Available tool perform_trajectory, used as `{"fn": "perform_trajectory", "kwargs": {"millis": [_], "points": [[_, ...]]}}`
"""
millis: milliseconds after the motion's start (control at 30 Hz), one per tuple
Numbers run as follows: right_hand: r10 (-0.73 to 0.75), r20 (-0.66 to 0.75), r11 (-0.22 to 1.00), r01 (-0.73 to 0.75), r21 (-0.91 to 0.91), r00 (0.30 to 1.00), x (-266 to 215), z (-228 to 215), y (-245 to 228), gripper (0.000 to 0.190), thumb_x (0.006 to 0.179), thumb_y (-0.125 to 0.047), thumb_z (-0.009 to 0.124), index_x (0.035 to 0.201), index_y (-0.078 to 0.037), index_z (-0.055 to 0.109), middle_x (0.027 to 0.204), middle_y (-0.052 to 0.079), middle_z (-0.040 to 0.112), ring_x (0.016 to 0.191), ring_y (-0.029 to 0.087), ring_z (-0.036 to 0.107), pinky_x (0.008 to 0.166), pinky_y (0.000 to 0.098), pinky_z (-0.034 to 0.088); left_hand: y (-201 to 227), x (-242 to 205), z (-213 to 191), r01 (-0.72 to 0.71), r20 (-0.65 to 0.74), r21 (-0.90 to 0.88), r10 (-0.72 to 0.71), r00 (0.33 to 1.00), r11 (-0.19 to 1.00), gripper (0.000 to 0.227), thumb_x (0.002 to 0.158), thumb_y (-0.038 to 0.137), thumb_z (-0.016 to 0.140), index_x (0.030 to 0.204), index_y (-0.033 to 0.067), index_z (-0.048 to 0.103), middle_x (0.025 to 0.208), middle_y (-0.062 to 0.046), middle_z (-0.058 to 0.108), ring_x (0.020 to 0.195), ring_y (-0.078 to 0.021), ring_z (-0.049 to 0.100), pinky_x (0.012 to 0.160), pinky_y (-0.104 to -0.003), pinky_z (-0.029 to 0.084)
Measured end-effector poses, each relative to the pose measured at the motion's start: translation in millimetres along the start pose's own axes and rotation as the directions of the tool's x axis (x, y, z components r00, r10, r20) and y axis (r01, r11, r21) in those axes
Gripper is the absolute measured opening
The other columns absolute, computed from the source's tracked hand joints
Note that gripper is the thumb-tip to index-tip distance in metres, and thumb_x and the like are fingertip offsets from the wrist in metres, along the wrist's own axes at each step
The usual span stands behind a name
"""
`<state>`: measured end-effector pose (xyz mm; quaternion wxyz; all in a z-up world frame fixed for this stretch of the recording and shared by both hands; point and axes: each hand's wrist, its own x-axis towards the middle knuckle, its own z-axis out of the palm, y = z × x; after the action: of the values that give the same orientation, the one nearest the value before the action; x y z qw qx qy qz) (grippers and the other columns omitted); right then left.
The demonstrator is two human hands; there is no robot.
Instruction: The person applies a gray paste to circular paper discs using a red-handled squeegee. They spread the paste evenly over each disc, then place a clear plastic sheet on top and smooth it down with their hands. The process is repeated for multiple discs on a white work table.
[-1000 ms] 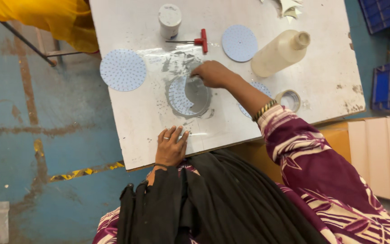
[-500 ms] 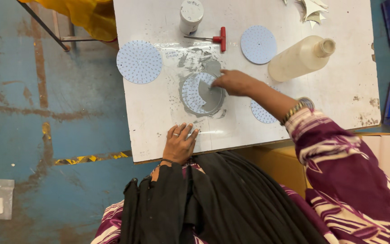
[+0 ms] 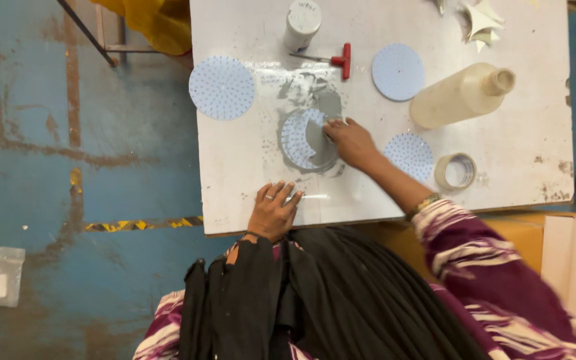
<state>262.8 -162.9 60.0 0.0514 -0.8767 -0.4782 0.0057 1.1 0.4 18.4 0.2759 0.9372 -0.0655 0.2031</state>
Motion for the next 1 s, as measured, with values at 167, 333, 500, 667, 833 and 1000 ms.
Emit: {"fn": "perform_trajectory", "kwargs": {"millis": [167,333,500,667,833,1000], "points": [[0.160,0.326,0.946,-0.239,0.218,0.932,48,-37,22,0.044,0.085,-0.002,0.057,0.124,-0.017,0.071,0.111,0.013,0.073,0.091,0.036,0.072,0.084,0.0453,0.055,-2,1,1,0.019,-0.009,0.003,-0.019,1.000,1.000,0.031,0.090,0.014,0.070,0.121,0.0110,0.073,0.133,-0.010,0.066,0.128,-0.0296,0.058,0.113,-0.049,0.039],[-0.077,0.176,0.989,0.053,0.140,0.981,91,-6,-33,0.037,0.080,0.006,0.058,0.109,-0.011,0.074,0.098,0.016,0.074,0.096,0.040,0.069,0.084,0.0478,0.053,-5,2,1,0.003,-0.006,0.012,-0.003,1.000,1.000,0.032,0.089,0.014,0.069,0.121,0.0122,0.074,0.134,-0.011,0.064,0.127,-0.0295,0.058,0.112,-0.050,0.039],[-0.352,0.463,0.934,0.341,0.111,0.813,47,0,-62,0.028,0.086,0.003,0.057,0.105,-0.010,0.073,0.093,0.015,0.075,0.098,0.035,0.071,0.123,0.0446,0.040,-3,0,2,0.004,-0.015,0.012,-0.004,1.000,1.000,0.032,0.090,0.014,0.069,0.122,0.0127,0.074,0.135,-0.009,0.064,0.127,-0.0285,0.057,0.112,-0.050,0.039],[-0.527,0.400,0.849,0.435,0.301,0.750,-21,-24,-38,0.029,0.092,-0.002,0.056,0.115,-0.008,0.071,0.102,0.014,0.075,0.099,0.032,0.071,0.122,0.0524,0.032,-2,-2,3,0.007,-0.007,0.013,-0.007,1.000,1.000,0.033,0.090,0.014,0.070,0.122,0.0122,0.074,0.134,-0.010,0.064,0.127,-0.0291,0.057,0.112,-0.049,0.039],[-0.588,0.222,0.802,0.526,0.283,0.778,41,-39,-14,0.044,0.080,0.006,0.053,0.118,-0.011,0.070,0.110,0.009,0.077,0.102,0.027,0.072,0.122,0.0566,0.021,-3,-1,5,0.018,-0.005,0.007,-0.018,1.000,1.000,0.031,0.090,0.013,0.070,0.121,0.0119,0.074,0.134,-0.010,0.064,0.127,-0.0289,0.058,0.112,-0.049,0.040],[-0.413,0.431,0.900,0.431,0.061,0.802,110,-39,5,0.043,0.088,0.011,0.052,0.117,-0.015,0.070,0.103,0.005,0.077,0.096,0.023,0.074,0.128,0.0494,0.020,-3,2,4,0.001,-0.013,0.026,-0.001,1.000,1.000,0.032,0.089,0.013,0.070,0.121,0.0124,0.074,0.134,-0.010,0.065,0.127,-0.0296,0.058,0.112,-0.049,0.040]]}}
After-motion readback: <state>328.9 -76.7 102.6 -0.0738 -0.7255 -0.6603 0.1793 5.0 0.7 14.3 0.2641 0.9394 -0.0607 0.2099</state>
